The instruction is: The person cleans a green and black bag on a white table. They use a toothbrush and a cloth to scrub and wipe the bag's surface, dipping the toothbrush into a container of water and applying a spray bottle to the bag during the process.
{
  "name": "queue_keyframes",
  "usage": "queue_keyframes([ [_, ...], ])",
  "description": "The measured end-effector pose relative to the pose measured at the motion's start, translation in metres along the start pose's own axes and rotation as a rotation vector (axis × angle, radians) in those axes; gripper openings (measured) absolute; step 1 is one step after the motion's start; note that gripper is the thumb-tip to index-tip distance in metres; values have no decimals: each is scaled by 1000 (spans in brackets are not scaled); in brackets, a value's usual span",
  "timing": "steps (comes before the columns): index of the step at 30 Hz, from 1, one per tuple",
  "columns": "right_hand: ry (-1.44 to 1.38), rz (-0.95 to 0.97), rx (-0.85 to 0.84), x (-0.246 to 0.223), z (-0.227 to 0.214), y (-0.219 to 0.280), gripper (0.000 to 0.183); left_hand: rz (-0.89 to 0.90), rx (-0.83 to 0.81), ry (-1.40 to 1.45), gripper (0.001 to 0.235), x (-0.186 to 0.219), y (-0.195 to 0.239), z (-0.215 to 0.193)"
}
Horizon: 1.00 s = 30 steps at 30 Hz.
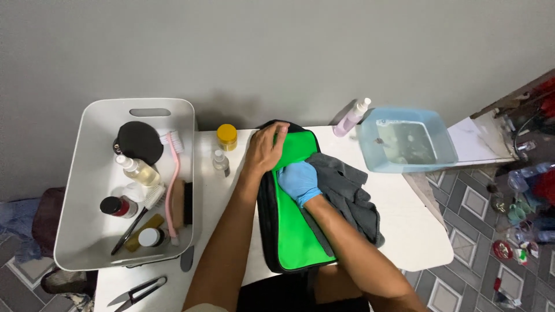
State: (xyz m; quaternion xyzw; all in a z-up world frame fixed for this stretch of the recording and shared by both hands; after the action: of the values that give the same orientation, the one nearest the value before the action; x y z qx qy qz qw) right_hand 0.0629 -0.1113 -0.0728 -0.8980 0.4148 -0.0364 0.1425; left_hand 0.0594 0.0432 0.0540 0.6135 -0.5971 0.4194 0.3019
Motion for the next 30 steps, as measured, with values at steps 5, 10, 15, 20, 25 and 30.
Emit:
queue_keyframes([
  [5, -288, -85, -107, 16, -1, -3, 18, -9, -5, 2, 44, 16, 4, -6],
  [10, -418, -36, -118, 16, 11, -7, 20, -7, -20, -12, 47, 15, 7, -6],
  [15, -220, 258, -96, -6, -19, -7, 30, -18, 20, -24, 43, 8, 3, 1],
  [20, -26, 219, -187, 1, 17, -9, 38, 8, 28, -21, 41, 4, 0, 0],
  [25, 191, 185, -91, 11, 49, -5, 32, 14, 18, 3, 38, 2, -1, 3],
  [30, 65, -46, -16, 2, 3, 5, 18, 26, 12, 37, 36, -8, -2, 6],
])
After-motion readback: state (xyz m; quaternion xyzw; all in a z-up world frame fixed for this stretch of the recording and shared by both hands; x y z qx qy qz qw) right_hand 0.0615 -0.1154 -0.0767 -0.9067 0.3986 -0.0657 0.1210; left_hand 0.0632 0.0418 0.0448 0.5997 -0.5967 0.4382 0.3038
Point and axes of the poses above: each hand's wrist, its own y-axis away from the middle knuckle, its own z-axis out of the palm, x = y × z, the point moved 1 cm from there along -y, towards the middle knuckle, and after that the axes turned 15 degrees about -z, right-handed, at the moved point
